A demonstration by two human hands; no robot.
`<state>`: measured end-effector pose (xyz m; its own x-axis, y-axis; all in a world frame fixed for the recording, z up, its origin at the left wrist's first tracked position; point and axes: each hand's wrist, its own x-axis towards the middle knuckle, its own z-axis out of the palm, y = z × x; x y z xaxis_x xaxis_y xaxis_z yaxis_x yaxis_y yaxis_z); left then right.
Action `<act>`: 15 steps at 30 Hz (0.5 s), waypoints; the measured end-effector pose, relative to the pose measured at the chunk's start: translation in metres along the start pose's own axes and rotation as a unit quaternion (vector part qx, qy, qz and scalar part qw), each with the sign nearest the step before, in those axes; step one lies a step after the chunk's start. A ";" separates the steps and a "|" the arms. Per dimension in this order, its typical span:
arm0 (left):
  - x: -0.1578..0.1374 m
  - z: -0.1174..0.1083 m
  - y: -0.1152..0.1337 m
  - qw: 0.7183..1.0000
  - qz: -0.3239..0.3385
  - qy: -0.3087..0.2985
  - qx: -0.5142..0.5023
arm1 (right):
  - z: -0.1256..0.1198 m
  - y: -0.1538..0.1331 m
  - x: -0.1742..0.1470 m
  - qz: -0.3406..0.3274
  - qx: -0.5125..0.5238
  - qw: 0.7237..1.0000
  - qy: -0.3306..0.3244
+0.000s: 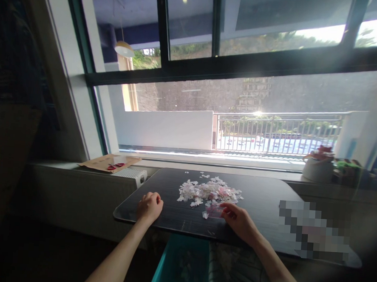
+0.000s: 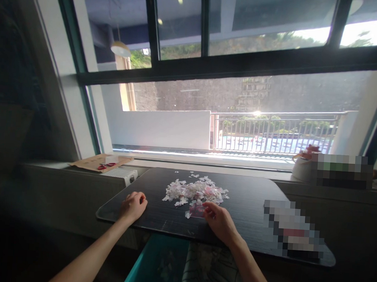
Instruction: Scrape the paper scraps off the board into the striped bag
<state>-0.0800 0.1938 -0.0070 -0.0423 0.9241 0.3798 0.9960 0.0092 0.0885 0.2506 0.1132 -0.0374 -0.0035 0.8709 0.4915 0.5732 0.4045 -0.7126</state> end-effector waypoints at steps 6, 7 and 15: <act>0.000 0.001 -0.001 1.000 0.000 0.003 0.002 | 0.002 0.003 0.004 0.014 0.026 1.000 0.002; 0.000 0.001 -0.001 1.000 0.001 0.004 0.003 | 0.002 0.003 0.006 0.015 0.029 0.999 0.004; 0.000 0.002 -0.002 1.000 0.002 0.003 0.006 | 0.019 -0.011 0.011 0.007 0.063 0.998 -0.030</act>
<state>-0.0816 0.1949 -0.0089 -0.0379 0.9215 0.3866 0.9970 0.0089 0.0765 0.2285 0.1234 -0.0333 -0.0481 0.8901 0.4532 0.4655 0.4215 -0.7783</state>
